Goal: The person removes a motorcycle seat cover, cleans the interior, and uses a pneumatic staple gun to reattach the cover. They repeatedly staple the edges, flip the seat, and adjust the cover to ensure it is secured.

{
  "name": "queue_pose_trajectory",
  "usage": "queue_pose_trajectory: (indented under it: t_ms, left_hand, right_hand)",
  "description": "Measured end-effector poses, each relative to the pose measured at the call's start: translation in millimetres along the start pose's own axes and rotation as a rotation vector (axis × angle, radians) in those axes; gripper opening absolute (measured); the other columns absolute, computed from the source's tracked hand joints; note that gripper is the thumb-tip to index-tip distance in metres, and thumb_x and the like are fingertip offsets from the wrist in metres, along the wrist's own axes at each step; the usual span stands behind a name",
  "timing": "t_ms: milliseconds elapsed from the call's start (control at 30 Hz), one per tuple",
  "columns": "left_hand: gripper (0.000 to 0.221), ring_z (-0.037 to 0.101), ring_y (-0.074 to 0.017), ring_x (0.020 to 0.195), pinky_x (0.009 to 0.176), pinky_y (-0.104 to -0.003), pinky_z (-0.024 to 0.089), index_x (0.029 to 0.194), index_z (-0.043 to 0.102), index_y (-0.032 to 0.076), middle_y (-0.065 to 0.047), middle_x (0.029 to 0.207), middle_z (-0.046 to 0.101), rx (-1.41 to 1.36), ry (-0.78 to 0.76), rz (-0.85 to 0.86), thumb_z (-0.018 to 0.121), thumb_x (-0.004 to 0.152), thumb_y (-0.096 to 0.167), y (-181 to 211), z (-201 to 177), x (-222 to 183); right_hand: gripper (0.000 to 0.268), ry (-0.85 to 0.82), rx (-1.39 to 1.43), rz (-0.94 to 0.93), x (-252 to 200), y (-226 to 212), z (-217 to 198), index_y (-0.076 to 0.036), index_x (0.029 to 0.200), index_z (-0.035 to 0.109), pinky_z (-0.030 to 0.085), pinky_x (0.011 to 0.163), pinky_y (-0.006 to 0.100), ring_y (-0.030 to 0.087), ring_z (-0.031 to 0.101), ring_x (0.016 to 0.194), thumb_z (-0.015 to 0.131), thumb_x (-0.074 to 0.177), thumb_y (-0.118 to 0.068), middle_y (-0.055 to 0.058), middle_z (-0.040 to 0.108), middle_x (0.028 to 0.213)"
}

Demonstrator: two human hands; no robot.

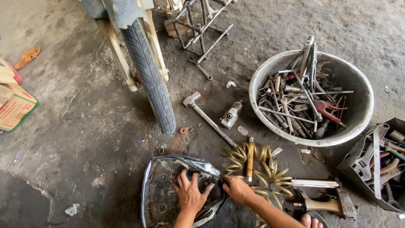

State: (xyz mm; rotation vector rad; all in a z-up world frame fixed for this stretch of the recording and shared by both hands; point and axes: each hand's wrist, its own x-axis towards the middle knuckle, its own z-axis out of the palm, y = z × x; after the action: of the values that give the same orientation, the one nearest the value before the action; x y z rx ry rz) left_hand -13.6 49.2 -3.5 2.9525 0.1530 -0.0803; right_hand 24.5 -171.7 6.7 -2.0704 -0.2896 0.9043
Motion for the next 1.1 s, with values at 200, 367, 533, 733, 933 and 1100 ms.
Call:
queue_pose_trajectory:
  t_ms: [200, 367, 533, 733, 933, 1100]
  left_hand:
    - [0.067, 0.040, -0.0494, 0.128, 0.112, -0.083, 0.009, 0.119, 0.060, 0.019, -0.021, 0.144, 0.033, 0.015, 0.019, -0.012, 0.064, 0.076, 0.072, -5.2, -1.0, 3.3]
    - [0.067, 0.039, -0.0490, 0.130, 0.113, -0.082, 0.008, 0.117, 0.060, 0.021, -0.020, 0.145, 0.034, 0.017, 0.058, -0.024, 0.056, 0.076, 0.074, -17.1, 12.0, 5.0]
    - [0.070, 0.037, -0.0483, 0.129, 0.112, -0.083, 0.010, 0.117, 0.059, 0.021, -0.021, 0.143, 0.034, 0.032, 0.068, -0.008, 0.046, 0.078, 0.078, -17.4, 17.6, 3.7]
    - [0.069, 0.037, -0.0493, 0.129, 0.110, -0.083, 0.014, 0.115, 0.059, 0.018, -0.023, 0.144, 0.034, 0.061, 0.080, 0.005, 0.065, 0.075, 0.073, -6.7, 4.7, 6.7]
    - [0.067, 0.039, -0.0504, 0.128, 0.109, -0.084, 0.014, 0.116, 0.059, 0.016, -0.024, 0.143, 0.036, 0.063, 0.115, 0.031, 0.050, 0.082, 0.073, -12.1, 12.4, 7.9]
    - [0.066, 0.036, -0.0500, 0.132, 0.111, -0.085, 0.009, 0.121, 0.055, 0.018, -0.023, 0.145, 0.030, 0.114, -0.020, 0.001, 0.060, 0.081, 0.070, -11.3, 9.5, 8.0]
  right_hand:
    - [0.017, 0.283, 0.057, -0.048, 2.0, 16.6, 14.5, 0.001, 0.088, 0.061, 0.056, 0.066, 0.039, 0.024, 0.060, 0.065, 0.054, 0.088, -0.015, 0.013, 0.073, 0.086]
    - [0.019, 0.316, 0.091, -0.022, 5.6, 10.6, 23.2, -0.001, 0.090, 0.062, 0.053, 0.066, 0.040, 0.024, 0.058, 0.064, 0.054, 0.088, -0.018, 0.012, 0.072, 0.078]
    - [0.017, 0.349, 0.021, -0.052, 9.4, 10.4, 27.3, -0.001, 0.083, 0.056, 0.052, 0.064, 0.045, 0.029, 0.055, 0.059, 0.056, 0.085, -0.018, 0.016, 0.067, 0.074]
    - [0.018, 0.295, -0.228, -0.220, 17.3, 5.5, 29.8, -0.004, 0.093, 0.052, 0.056, 0.071, 0.044, 0.033, 0.067, 0.074, 0.063, 0.090, -0.018, 0.014, 0.067, 0.088]
    - [0.031, -0.070, -0.156, -0.018, 14.7, -22.1, -6.4, -0.007, 0.094, 0.060, 0.058, 0.053, 0.024, 0.013, 0.053, 0.054, 0.039, 0.112, -0.023, 0.002, 0.062, 0.074]
    - [0.031, 0.137, 0.051, -0.006, 14.6, -9.8, -10.9, -0.002, 0.103, 0.079, 0.059, 0.070, 0.029, 0.016, 0.069, 0.069, 0.071, 0.080, -0.021, 0.004, 0.082, 0.087]
